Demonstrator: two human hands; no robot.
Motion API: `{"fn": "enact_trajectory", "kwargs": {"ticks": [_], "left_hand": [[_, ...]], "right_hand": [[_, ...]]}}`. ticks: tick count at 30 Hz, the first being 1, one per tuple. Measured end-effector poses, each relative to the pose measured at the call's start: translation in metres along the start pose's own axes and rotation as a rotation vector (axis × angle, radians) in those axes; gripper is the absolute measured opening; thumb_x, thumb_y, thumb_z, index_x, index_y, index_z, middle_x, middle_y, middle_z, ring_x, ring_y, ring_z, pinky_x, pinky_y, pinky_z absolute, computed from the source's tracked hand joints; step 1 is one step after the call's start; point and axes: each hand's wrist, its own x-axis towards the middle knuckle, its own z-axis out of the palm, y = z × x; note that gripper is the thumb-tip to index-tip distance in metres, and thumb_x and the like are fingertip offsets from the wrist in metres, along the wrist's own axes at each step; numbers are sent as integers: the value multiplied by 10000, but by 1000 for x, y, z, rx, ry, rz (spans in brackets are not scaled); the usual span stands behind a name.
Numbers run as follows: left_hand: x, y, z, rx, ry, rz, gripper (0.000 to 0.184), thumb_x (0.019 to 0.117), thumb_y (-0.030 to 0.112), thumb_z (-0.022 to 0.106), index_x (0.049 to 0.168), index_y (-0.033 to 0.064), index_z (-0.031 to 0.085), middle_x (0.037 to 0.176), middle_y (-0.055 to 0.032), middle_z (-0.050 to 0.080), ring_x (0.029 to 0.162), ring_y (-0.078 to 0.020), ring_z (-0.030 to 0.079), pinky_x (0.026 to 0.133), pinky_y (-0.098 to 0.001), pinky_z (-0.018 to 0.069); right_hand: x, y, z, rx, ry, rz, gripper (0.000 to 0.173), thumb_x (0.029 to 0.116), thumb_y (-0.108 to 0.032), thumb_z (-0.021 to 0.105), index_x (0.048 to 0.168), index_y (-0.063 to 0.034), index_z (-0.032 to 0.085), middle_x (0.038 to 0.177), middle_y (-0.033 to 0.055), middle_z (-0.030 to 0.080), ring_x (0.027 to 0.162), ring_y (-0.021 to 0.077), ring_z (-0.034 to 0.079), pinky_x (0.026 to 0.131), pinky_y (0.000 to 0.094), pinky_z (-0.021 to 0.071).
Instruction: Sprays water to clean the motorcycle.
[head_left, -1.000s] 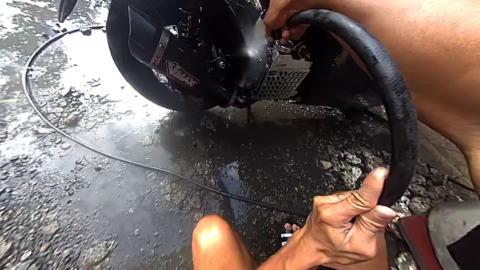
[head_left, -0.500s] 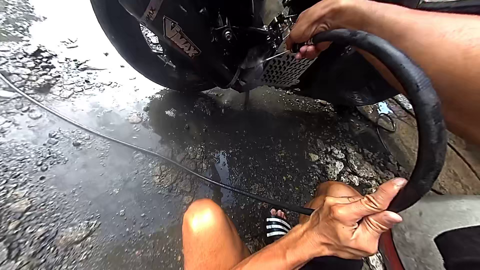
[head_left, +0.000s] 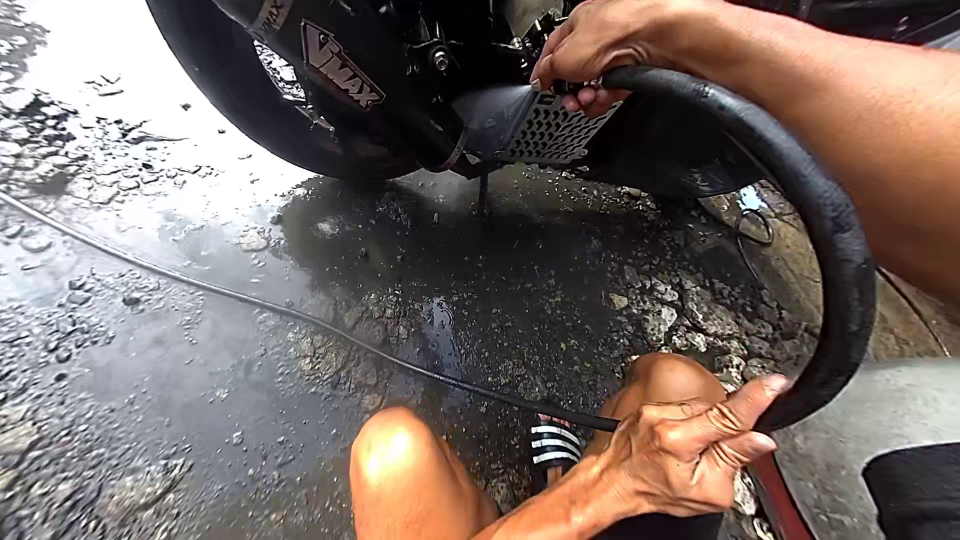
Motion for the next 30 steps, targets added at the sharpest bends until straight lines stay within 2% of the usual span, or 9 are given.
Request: {"fn": "enact_trajectory", "kwargs": {"ticks": [3,7,11,14,17,19,21,26,30], "left_hand": [[-13,-12,4,55,-67,-15,383,1058,126,471,1265,-151,634,795,-203,707,678,-198,684,721,-294,586],[-34,-22,9,93,-176,-67,379,1056,137,471,1284,-106,652,746,-176,686,620,-205,654,666,-306,579],[-48,-35,12,129,-220,-114,389,1064,156,467,1305,-92,646,796,-183,709,655,-219,677,688,-325,592],[-51,-35,8,219,-200,-160,409,1069,167,446,1321,-96,631,867,-196,731,709,-234,714,711,-346,610],[-51,-37,0,333,-200,-224,428,1083,200,421,1352,-60,626,878,-174,741,696,-221,709,685,-346,605],[-56,-46,-12,395,-233,-313,432,1090,233,415,1391,3,625,852,-148,726,654,-221,684,635,-374,596],[-61,-57,-29,463,-258,-360,439,1092,249,406,1405,30,622,849,-141,727,654,-223,679,632,-388,590],[-64,-53,-79,893,-137,-260,476,1067,260,362,1342,16,665,719,-106,652,577,-187,600,577,-323,539],[-53,-28,-113,1259,-27,-203,485,1042,229,367,1275,-72,668,685,-135,626,544,-171,580,547,-280,511]], "right_hand": [[-9,30,-8,33,70,21,220,1044,-272,521,1197,-159,632,629,-18,540,394,52,418,377,192,361],[-10,110,-23,193,157,194,250,1033,-257,521,1242,-164,622,666,-3,528,425,71,446,398,221,401],[6,193,-12,526,218,463,142,998,-245,558,1079,-153,631,660,-32,524,433,41,450,401,179,390],[19,221,1,846,196,577,84,1008,-216,549,982,-146,586,616,-49,484,419,32,449,392,160,392],[34,235,8,1042,137,559,132,1013,-225,537,901,-157,553,587,-59,465,399,31,426,375,163,376],[42,244,13,1131,96,506,120,1003,-224,556,901,-161,554,587,-59,460,393,28,415,367,159,368],[48,253,16,1175,72,461,106,979,-208,594,889,-159,567,573,-62,443,386,28,398,363,158,362],[62,280,41,1413,62,430,88,960,-129,562,889,-144,512,570,-39,433,382,46,392,356,178,367],[69,266,72,1715,163,352,37,988,-94,511,968,-113,486,630,-2,462,413,69,442,379,193,419]]}}
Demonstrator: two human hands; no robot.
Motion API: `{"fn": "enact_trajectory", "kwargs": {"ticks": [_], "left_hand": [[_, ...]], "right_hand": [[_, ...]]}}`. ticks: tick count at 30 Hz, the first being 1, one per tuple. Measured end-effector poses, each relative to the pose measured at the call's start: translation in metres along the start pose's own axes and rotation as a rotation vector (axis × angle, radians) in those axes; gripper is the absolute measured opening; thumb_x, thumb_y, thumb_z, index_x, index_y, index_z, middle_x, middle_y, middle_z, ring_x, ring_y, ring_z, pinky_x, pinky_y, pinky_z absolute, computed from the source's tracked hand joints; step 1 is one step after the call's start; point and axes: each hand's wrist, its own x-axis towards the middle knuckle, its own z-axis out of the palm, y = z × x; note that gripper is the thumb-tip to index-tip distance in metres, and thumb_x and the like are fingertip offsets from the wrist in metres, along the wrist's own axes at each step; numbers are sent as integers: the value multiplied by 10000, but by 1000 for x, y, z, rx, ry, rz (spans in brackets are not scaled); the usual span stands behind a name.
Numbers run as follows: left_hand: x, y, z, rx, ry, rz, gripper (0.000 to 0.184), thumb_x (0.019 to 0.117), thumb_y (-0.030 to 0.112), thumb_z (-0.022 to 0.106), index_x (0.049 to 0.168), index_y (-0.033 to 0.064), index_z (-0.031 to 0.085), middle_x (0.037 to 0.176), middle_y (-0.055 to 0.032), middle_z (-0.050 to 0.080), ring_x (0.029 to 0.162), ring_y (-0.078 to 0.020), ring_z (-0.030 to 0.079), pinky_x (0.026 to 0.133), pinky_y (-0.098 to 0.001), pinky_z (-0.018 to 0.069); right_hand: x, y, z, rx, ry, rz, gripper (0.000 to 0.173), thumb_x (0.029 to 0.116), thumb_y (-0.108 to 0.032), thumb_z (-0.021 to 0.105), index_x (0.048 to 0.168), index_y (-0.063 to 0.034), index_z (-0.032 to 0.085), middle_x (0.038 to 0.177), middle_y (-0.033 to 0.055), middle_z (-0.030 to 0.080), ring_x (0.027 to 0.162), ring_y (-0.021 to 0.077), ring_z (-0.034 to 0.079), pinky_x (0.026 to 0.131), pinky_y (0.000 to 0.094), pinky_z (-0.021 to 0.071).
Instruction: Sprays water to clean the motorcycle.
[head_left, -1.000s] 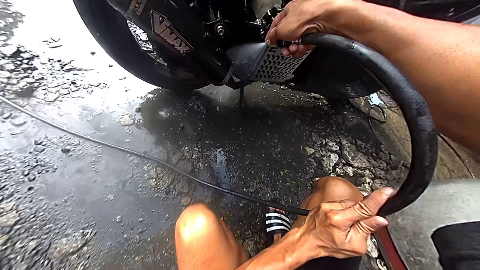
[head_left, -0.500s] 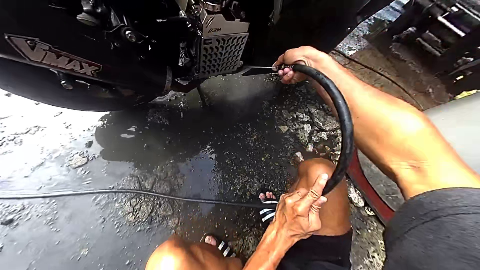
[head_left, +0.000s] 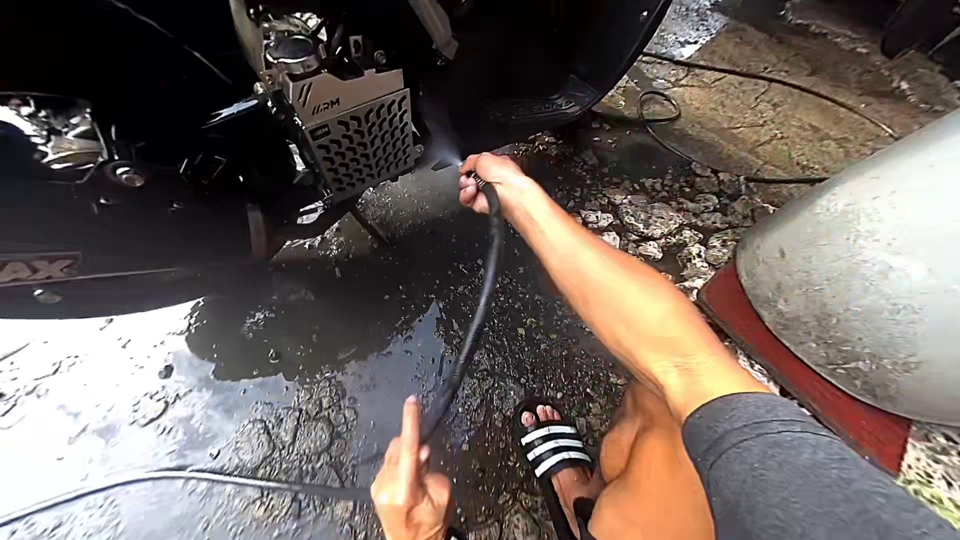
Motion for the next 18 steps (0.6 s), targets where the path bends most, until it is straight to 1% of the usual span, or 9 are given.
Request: {"fn": "enact_trajectory", "kwargs": {"ticks": [2,4,5,7,9,10,12,15,18], "left_hand": [[10,2,-19,80,-31,-50,495,1054,215,355,1254,-131,647,707,-166,639,556,-167,589,571,-270,519],[19,10,-36,112,-112,-97,502,1063,215,343,1242,-146,641,725,-178,656,550,-156,583,575,-274,517],[23,16,-45,116,-180,-120,504,1066,219,336,1235,-139,648,712,-169,655,535,-154,582,563,-289,518],[32,30,-56,111,-345,-149,485,1050,208,342,1220,-111,665,683,-154,653,512,-188,592,537,-359,521],[38,41,-60,109,-482,-161,469,1048,220,349,1221,-73,672,650,-122,637,496,-207,590,512,-396,514],[41,46,-62,104,-535,-171,458,1044,211,358,1231,-70,667,642,-116,631,493,-213,586,508,-408,508],[47,53,-69,97,-632,-202,453,1046,202,359,1260,-72,650,653,-115,632,505,-224,590,518,-424,510],[52,56,-75,71,-738,-267,444,1047,189,362,1294,-69,625,661,-99,626,516,-211,594,527,-418,514],[45,56,-73,56,-738,-323,452,1048,188,354,1314,-75,608,659,-78,612,523,-183,586,530,-386,510]], "right_hand": [[2,7,8,69,-5,-6,17,996,-87,500,1004,-96,488,654,15,479,432,83,469,399,205,445],[9,10,9,46,-4,-22,29,1006,-90,491,989,-104,472,643,0,450,413,70,433,378,196,415],[12,14,7,-8,-5,-42,46,1010,-92,492,973,-106,470,626,-10,442,401,63,420,367,194,405],[23,19,-2,-145,-10,-86,63,1000,-97,520,943,-102,493,594,-17,451,394,65,422,363,206,393],[34,22,-12,-291,-36,-98,31,991,-107,548,1006,-94,524,607,-7,480,404,73,442,365,216,396],[39,24,-16,-343,-58,-102,80,990,-111,565,1060,-85,536,625,1,492,415,77,451,371,220,402],[44,27,-19,-402,-80,-100,110,977,-122,603,1065,-87,546,628,1,500,416,77,457,369,220,404],[44,26,-14,-395,-107,-131,144,956,-104,622,1086,-75,566,634,10,507,417,83,459,371,225,404],[45,30,-7,-354,-94,-165,165,984,-101,572,1144,-67,555,630,22,512,419,98,478,373,239,422]]}}
